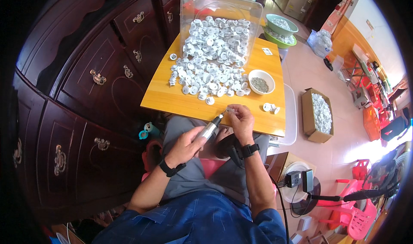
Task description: Using an electric screwdriver to assemble small metal components onto white plastic parts.
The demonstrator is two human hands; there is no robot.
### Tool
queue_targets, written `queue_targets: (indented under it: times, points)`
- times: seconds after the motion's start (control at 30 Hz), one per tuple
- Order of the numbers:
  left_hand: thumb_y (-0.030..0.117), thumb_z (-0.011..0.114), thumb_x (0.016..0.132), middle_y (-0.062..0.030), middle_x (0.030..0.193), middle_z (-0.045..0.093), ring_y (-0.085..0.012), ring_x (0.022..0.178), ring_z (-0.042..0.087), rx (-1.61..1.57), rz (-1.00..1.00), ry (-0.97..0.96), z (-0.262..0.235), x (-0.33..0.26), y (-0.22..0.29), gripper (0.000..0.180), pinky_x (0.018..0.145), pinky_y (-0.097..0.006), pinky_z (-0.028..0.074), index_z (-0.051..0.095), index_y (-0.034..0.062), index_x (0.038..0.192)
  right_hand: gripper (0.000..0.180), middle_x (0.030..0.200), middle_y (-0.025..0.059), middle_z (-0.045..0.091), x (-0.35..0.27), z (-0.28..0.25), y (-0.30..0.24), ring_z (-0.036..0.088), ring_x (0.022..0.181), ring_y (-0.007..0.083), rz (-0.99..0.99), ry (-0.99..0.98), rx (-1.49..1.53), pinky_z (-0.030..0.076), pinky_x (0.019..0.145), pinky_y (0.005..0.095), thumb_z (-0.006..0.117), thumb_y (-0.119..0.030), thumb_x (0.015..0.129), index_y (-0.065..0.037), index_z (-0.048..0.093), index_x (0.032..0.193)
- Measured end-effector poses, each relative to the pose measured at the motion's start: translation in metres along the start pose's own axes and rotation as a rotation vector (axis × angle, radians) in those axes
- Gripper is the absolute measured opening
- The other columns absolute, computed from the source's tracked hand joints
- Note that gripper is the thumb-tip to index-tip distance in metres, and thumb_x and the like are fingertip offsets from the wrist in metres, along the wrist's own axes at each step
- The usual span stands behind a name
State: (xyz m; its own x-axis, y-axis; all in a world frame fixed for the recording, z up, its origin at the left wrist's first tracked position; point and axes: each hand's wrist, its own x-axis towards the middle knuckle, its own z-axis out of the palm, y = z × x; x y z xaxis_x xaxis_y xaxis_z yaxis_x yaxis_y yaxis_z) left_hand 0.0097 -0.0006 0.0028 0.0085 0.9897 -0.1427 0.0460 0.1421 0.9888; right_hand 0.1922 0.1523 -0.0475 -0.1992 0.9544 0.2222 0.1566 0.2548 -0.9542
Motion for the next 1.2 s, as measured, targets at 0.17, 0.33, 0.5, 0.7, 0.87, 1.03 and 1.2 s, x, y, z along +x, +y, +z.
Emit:
queue_targets:
  times: [0.17, 0.33, 0.5, 0.7, 0.87, 1.03, 1.2]
  points:
    - [0.021, 0.055, 0.098, -0.0007, 0.079, 0.059, -0.0069, 0.060, 0.055, -0.063, -0.033, -0.057, -0.001, 0.000, 0.002, 0.038, 0.051, -0.024, 0.047, 0.053, 0.0029, 0.131, 0.021, 0.095, 0.0024, 0.062, -0.002, 0.000, 0.006, 0.062, 0.082, 0.0088, 0.005, -0.020, 0.075, 0.051, 0.074, 0.0225, 0.069, 0.002, 0.084, -0.003, 0.069, 0.104]
    - [0.025, 0.054, 0.099, 0.0008, 0.076, 0.055, -0.0041, 0.054, 0.050, -0.085, -0.001, -0.019, 0.002, -0.001, 0.003, 0.039, 0.048, -0.019, 0.043, 0.052, 0.0035, 0.132, 0.021, 0.094, 0.0017, 0.060, -0.002, 0.005, 0.002, 0.061, 0.082, 0.0080, 0.019, -0.019, 0.102, 0.050, 0.074, 0.0216, 0.068, 0.004, 0.084, -0.003, 0.069, 0.104]
    - [0.025, 0.054, 0.099, 0.0008, 0.076, 0.055, -0.0042, 0.053, 0.050, -0.081, -0.032, -0.037, 0.000, 0.000, 0.005, 0.039, 0.048, -0.019, 0.042, 0.051, 0.0040, 0.132, 0.022, 0.094, 0.0010, 0.061, -0.003, 0.005, 0.003, 0.060, 0.080, 0.0072, 0.054, -0.015, 0.126, 0.050, 0.072, 0.0213, 0.068, 0.005, 0.084, -0.002, 0.069, 0.104]
    - [0.022, 0.057, 0.097, -0.0007, 0.077, 0.058, -0.0061, 0.059, 0.054, -0.038, -0.037, -0.028, -0.001, 0.002, 0.000, 0.042, 0.050, -0.022, 0.045, 0.051, 0.0032, 0.133, 0.020, 0.091, 0.0034, 0.064, 0.002, -0.009, -0.006, 0.061, 0.075, 0.0099, 0.082, -0.044, 0.002, 0.051, 0.069, 0.0240, 0.070, -0.003, 0.085, -0.005, 0.070, 0.104]
    - [0.022, 0.060, 0.095, -0.0023, 0.080, 0.061, -0.0082, 0.066, 0.058, -0.022, -0.054, -0.015, -0.002, 0.003, 0.000, 0.046, 0.053, -0.025, 0.049, 0.050, 0.0022, 0.135, 0.018, 0.100, 0.0149, 0.065, 0.019, -0.055, -0.009, 0.066, 0.083, 0.0323, -0.199, 0.109, -0.699, 0.053, 0.075, 0.0385, 0.070, -0.008, 0.080, -0.011, 0.072, 0.097]
    - [0.022, 0.060, 0.094, -0.0024, 0.079, 0.061, -0.0082, 0.066, 0.058, -0.003, -0.075, -0.011, -0.004, 0.002, -0.001, 0.047, 0.053, -0.025, 0.049, 0.050, 0.0016, 0.135, 0.013, 0.100, 0.0143, 0.065, 0.042, -0.083, -0.030, 0.066, 0.088, 0.0347, -0.204, 0.257, -0.840, 0.053, 0.077, 0.0430, 0.066, -0.008, 0.081, -0.009, 0.071, 0.093]
    - [0.022, 0.060, 0.094, -0.0021, 0.076, 0.060, -0.0087, 0.061, 0.057, 0.021, -0.057, -0.011, -0.004, 0.001, 0.004, 0.046, 0.053, -0.025, 0.048, 0.052, 0.0022, 0.134, 0.012, 0.090, 0.0166, 0.068, 0.090, -0.099, -0.042, 0.066, 0.086, 0.0364, -0.282, 0.236, -0.874, 0.052, 0.075, 0.0444, 0.064, -0.009, 0.083, -0.008, 0.072, 0.093]
